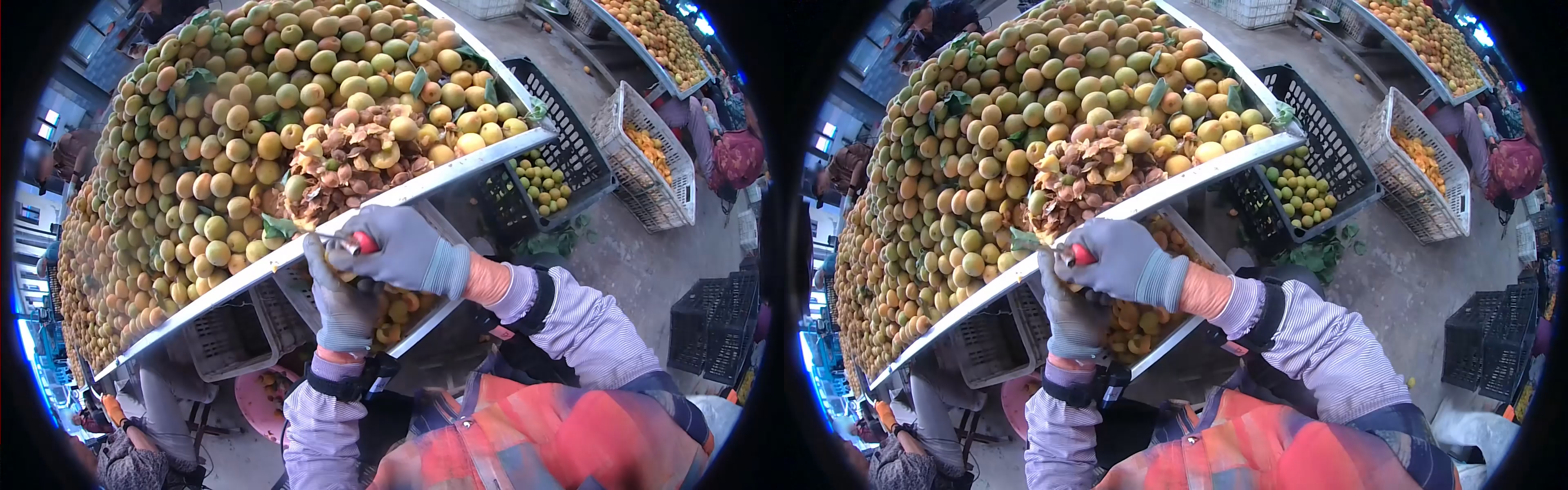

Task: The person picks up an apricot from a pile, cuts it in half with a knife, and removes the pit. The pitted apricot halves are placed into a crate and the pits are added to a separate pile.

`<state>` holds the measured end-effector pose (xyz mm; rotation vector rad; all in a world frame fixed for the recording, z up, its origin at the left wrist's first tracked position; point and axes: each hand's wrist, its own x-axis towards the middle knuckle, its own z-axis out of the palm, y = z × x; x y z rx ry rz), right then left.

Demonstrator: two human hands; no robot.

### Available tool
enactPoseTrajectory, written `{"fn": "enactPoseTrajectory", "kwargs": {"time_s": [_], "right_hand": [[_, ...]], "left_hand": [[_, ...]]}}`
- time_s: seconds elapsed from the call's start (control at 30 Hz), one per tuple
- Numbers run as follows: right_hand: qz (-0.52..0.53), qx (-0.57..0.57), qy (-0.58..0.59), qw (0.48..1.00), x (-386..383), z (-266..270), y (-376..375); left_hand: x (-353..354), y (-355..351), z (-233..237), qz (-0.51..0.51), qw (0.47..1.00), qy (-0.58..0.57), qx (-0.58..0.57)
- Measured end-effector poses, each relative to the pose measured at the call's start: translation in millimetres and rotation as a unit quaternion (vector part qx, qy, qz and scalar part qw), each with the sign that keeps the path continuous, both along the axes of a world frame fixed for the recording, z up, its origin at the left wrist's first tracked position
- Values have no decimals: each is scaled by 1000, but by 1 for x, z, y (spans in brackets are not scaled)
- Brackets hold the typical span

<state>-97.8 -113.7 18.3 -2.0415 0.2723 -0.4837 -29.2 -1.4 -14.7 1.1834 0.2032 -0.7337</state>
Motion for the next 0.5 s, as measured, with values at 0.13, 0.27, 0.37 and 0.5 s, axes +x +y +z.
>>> {"fn": "enactPoseTrajectory", "kwargs": {"time_s": [0.13,0.27,0.37,0.5], "right_hand": [[-32,-169,-86,981,7,-23,16],[-76,-128,-96,984,9,-21,28],[-60,-100,-129,985,11,-24,33],[-141,-218,-111,959,11,-23,38]], "left_hand": [[13,31,-29,-103,957,-253,94],[103,51,-148,-318,878,-352,65],[80,-35,-150,-377,868,-321,-13],[46,-63,-123,-398,882,-243,-61]]}}
